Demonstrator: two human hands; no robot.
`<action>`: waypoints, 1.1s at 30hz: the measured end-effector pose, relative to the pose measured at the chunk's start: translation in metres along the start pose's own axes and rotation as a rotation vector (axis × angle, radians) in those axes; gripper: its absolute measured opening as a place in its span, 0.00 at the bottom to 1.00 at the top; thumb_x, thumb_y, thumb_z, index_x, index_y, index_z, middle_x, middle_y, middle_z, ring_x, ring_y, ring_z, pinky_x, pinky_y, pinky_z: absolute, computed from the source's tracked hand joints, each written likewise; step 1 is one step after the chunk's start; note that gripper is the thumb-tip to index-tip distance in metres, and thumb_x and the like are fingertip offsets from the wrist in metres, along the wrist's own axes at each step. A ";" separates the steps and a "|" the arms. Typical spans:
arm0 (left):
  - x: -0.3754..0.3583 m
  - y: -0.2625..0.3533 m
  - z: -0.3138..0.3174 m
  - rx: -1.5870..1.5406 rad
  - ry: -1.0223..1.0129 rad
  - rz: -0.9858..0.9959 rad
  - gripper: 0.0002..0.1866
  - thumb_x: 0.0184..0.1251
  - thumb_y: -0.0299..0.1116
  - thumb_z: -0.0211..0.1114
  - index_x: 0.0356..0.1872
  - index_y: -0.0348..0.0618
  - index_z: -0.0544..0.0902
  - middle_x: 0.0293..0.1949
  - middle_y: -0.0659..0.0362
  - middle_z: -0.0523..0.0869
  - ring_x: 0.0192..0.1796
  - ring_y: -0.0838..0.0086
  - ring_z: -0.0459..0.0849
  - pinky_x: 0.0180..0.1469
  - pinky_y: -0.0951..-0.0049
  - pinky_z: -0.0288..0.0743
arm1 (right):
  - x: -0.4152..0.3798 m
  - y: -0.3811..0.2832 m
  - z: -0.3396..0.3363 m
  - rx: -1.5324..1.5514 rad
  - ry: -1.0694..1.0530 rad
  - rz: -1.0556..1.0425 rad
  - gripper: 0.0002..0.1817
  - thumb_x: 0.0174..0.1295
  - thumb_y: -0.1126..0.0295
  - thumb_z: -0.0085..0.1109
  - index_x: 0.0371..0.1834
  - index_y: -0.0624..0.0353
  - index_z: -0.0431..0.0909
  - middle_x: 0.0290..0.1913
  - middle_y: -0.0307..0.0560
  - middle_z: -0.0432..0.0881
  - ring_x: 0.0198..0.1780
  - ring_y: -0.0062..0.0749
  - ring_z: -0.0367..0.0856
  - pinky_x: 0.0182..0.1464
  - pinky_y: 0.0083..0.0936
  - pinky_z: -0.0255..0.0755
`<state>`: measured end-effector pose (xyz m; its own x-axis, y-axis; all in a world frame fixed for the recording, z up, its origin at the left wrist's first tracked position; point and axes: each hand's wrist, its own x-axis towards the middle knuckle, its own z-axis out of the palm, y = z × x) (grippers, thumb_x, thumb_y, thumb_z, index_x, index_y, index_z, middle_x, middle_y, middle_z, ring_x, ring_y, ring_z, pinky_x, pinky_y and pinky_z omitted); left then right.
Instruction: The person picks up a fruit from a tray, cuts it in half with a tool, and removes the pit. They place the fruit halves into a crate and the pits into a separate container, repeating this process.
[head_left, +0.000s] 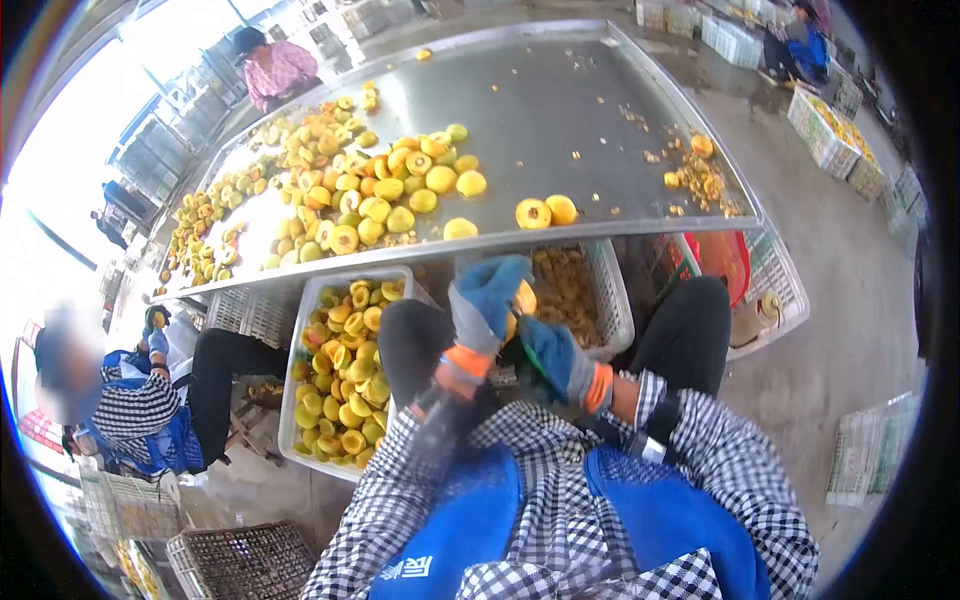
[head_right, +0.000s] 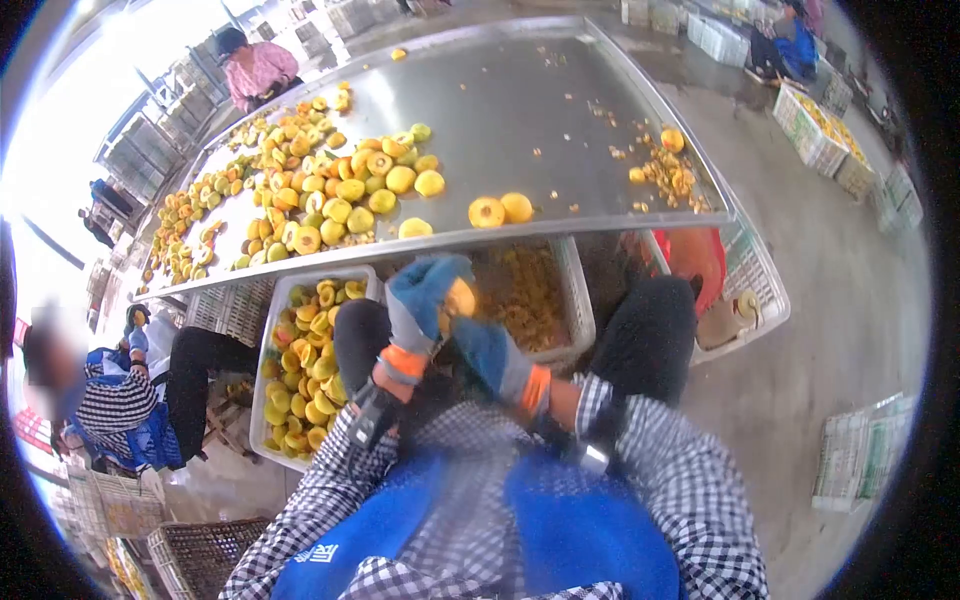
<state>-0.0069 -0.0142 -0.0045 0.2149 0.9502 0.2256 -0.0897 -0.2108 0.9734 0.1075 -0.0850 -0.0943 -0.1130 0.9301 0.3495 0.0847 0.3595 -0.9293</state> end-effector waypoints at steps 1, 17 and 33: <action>-0.003 0.002 0.000 0.055 0.014 0.082 0.11 0.64 0.33 0.67 0.36 0.33 0.88 0.25 0.63 0.85 0.27 0.83 0.79 0.29 0.81 0.71 | -0.001 -0.012 0.002 0.010 0.035 0.020 0.11 0.75 0.67 0.49 0.44 0.62 0.79 0.35 0.33 0.78 0.37 0.14 0.72 0.36 0.17 0.70; -0.016 0.024 -0.022 0.225 -0.337 -0.083 0.10 0.62 0.31 0.65 0.39 0.38 0.89 0.37 0.58 0.89 0.39 0.77 0.85 0.43 0.76 0.78 | -0.014 -0.108 -0.003 0.609 -0.227 0.609 0.35 0.74 0.40 0.35 0.42 0.64 0.78 0.14 0.36 0.64 0.10 0.22 0.58 0.11 0.20 0.51; 0.018 -0.045 0.004 -0.077 -0.146 -0.219 0.11 0.62 0.35 0.69 0.38 0.37 0.88 0.30 0.64 0.86 0.33 0.83 0.80 0.35 0.79 0.76 | -0.001 -0.049 -0.030 0.497 -0.258 0.428 0.27 0.76 0.46 0.38 0.45 0.60 0.76 0.30 0.42 0.81 0.17 0.18 0.66 0.17 0.18 0.59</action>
<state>0.0052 0.0111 -0.0439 0.3749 0.9269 0.0190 -0.0977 0.0191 0.9950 0.1333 -0.1015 -0.0461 -0.4071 0.9125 -0.0409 -0.2811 -0.1678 -0.9449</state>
